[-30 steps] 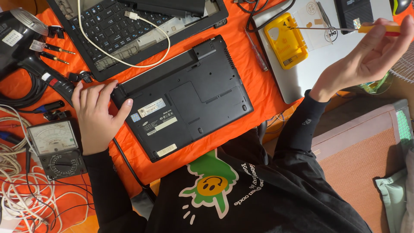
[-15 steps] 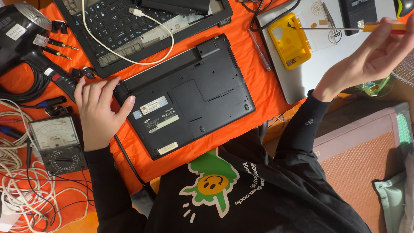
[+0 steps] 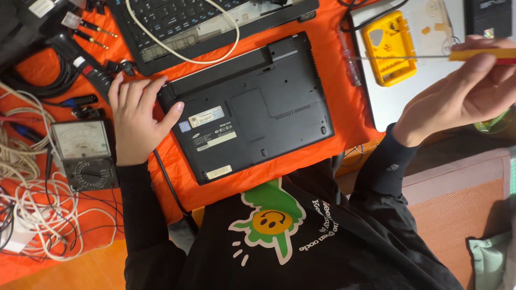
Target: Disassembling a laptop using a screwdriver on a repair bench.
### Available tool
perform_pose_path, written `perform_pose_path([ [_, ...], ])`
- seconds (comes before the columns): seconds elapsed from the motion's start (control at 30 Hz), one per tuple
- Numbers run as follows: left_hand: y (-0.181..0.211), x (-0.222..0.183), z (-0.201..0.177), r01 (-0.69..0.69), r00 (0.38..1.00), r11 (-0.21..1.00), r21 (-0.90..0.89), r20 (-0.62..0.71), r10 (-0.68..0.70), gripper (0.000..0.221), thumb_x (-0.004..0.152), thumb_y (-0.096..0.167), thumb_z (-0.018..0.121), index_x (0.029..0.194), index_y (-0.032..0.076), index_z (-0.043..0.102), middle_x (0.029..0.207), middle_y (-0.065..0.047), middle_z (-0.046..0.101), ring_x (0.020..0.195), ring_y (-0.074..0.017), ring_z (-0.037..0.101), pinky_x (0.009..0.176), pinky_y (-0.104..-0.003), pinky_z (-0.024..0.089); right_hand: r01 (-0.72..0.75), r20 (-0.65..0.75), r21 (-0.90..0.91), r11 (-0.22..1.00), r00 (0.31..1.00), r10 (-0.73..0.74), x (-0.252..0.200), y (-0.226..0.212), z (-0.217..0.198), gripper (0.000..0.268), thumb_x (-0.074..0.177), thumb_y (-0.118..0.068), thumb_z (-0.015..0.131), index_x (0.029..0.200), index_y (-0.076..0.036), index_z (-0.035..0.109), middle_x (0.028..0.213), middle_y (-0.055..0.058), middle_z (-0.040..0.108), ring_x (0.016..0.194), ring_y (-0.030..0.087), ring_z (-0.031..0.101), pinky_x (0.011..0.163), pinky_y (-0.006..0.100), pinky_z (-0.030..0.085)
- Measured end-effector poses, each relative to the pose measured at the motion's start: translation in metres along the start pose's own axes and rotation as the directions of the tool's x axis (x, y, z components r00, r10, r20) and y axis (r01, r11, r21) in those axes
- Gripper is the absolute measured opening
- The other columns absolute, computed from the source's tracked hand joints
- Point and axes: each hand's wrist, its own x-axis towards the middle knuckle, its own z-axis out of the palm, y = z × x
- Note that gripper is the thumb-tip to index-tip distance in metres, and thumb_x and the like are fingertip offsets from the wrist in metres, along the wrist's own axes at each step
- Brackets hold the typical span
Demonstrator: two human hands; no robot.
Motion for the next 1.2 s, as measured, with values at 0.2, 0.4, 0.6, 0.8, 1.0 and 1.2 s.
perform_pose_path([
  [0.2,0.001,0.001,-0.001,0.01,1.0,1.0,-0.029,-0.014,-0.011,0.047,0.104,0.036,0.079,0.134,0.001,0.068,0.119,-0.011,0.063,0.119,-0.029,0.059,0.129,-0.053,0.029,-0.073,0.193,0.048,0.996,0.979,0.062,-0.019,-0.026,0.043,0.029,0.112,-0.015,0.066,0.137,-0.008,0.054,0.115,0.009,0.063,0.091,0.021,0.068,0.088,0.037,0.063],
  [0.4,0.0,0.001,0.0,0.019,1.0,0.999,-0.037,-0.008,-0.019,0.048,0.103,0.036,0.079,0.134,0.001,0.068,0.119,-0.01,0.062,0.118,-0.0287,0.059,0.129,-0.054,0.028,-0.084,0.374,0.024,0.996,0.925,0.069,-0.029,-0.034,0.068,0.027,0.116,-0.006,0.066,0.141,-0.007,0.055,0.116,0.012,0.056,0.086,0.028,0.066,0.088,0.04,0.054],
  [0.6,-0.002,0.0,0.001,0.015,1.0,0.999,-0.031,-0.007,-0.015,0.05,0.104,0.038,0.079,0.134,0.0,0.068,0.12,-0.011,0.062,0.118,-0.0292,0.059,0.129,-0.054,0.028,-0.104,0.418,0.048,0.993,0.905,0.074,-0.028,-0.031,0.072,0.027,0.114,-0.006,0.068,0.139,-0.006,0.056,0.117,0.012,0.057,0.088,0.03,0.07,0.083,0.039,0.053],
  [0.8,-0.002,0.0,0.002,0.011,1.0,1.0,-0.007,-0.015,-0.011,0.05,0.104,0.038,0.079,0.135,0.001,0.068,0.119,-0.013,0.061,0.118,-0.0301,0.058,0.129,-0.054,0.029,-0.064,0.453,0.046,0.997,0.891,0.037,-0.024,-0.031,0.077,0.027,0.113,-0.009,0.066,0.138,-0.006,0.055,0.121,0.016,0.059,0.088,0.031,0.07,0.08,0.041,0.055],
  [1.0,-0.001,0.001,0.002,0.006,1.0,1.0,-0.006,-0.017,-0.006,0.051,0.103,0.038,0.079,0.134,0.0,0.068,0.119,-0.013,0.061,0.117,-0.0302,0.058,0.128,-0.053,0.029,-0.021,0.482,0.033,0.999,0.876,0.003,-0.02,-0.033,0.079,0.027,0.112,-0.006,0.069,0.136,-0.004,0.055,0.119,0.016,0.059,0.086,0.031,0.07,0.081,0.043,0.055],
  [1.2,-0.001,0.0,0.002,0.005,1.0,1.0,-0.004,-0.021,-0.005,0.05,0.102,0.038,0.079,0.134,0.001,0.069,0.118,-0.013,0.061,0.117,-0.03,0.058,0.128,-0.053,0.029,-0.059,0.463,0.044,0.997,0.886,0.032,-0.017,-0.033,0.077,0.027,0.112,-0.008,0.071,0.134,-0.004,0.056,0.119,0.015,0.059,0.088,0.031,0.071,0.081,0.04,0.055],
])
